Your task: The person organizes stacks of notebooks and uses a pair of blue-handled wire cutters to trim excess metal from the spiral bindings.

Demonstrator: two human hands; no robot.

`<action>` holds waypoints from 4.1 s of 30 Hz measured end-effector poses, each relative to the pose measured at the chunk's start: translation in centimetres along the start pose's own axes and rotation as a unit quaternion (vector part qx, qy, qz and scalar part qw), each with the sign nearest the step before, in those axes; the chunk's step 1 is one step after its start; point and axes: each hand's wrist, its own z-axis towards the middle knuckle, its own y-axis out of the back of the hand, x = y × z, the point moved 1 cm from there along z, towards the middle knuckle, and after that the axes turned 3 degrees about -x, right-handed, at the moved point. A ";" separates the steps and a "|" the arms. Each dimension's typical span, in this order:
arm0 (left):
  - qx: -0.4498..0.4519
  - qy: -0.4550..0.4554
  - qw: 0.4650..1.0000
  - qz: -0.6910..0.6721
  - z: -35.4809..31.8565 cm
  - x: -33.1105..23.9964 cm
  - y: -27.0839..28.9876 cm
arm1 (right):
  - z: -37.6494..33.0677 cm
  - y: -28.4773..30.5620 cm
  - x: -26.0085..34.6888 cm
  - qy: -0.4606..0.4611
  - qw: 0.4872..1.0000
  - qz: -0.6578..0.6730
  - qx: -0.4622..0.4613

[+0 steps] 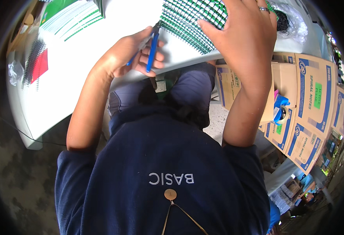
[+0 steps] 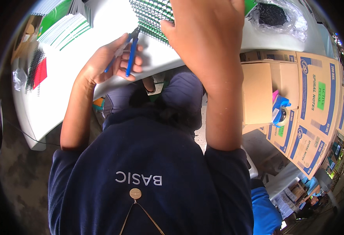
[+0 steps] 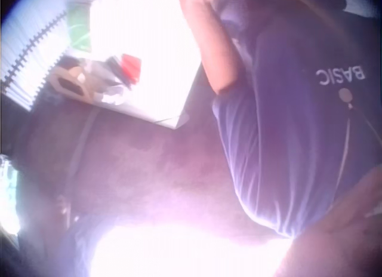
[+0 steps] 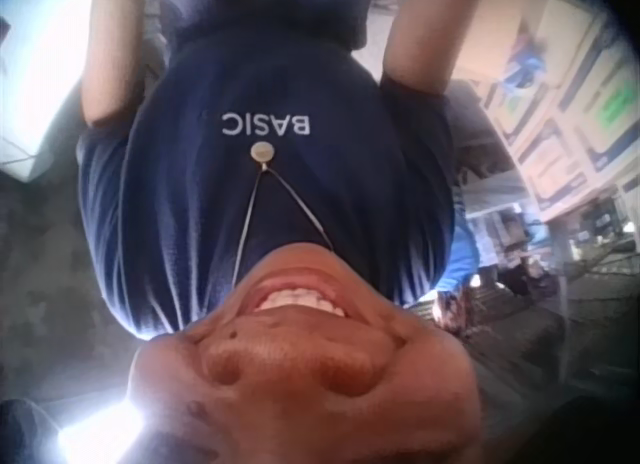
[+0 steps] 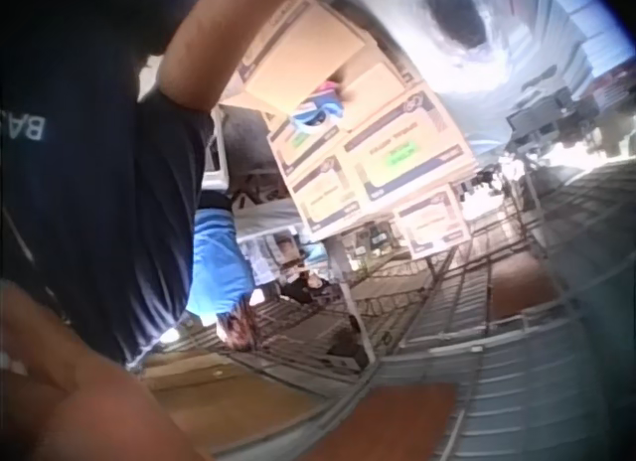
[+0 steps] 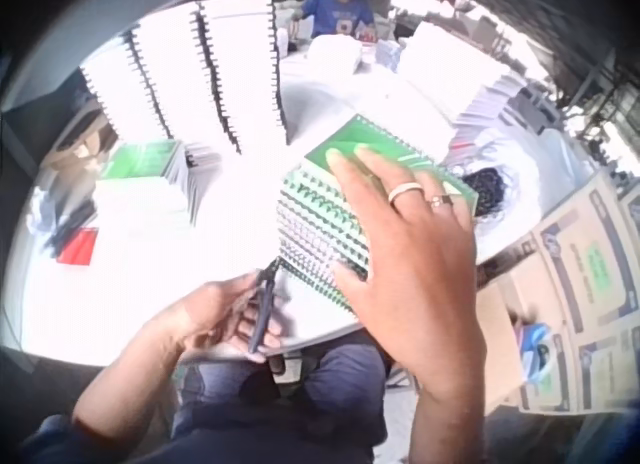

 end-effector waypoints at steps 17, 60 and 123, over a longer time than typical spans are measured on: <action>0.068 0.116 0.989 -0.062 -0.5 -2.5 0.1 | 0.0 1.1 -0.7 0.005 0.999 0.043 0.019; 0.165 -0.127 0.971 -0.117 6.4 -8.4 -2.8 | -5.5 -12.0 1.7 -0.582 0.459 0.640 -0.205; -0.337 -0.566 0.741 -0.129 2.7 -8.3 -5.7 | -2.5 -4.1 -4.2 -0.203 0.804 0.480 -0.288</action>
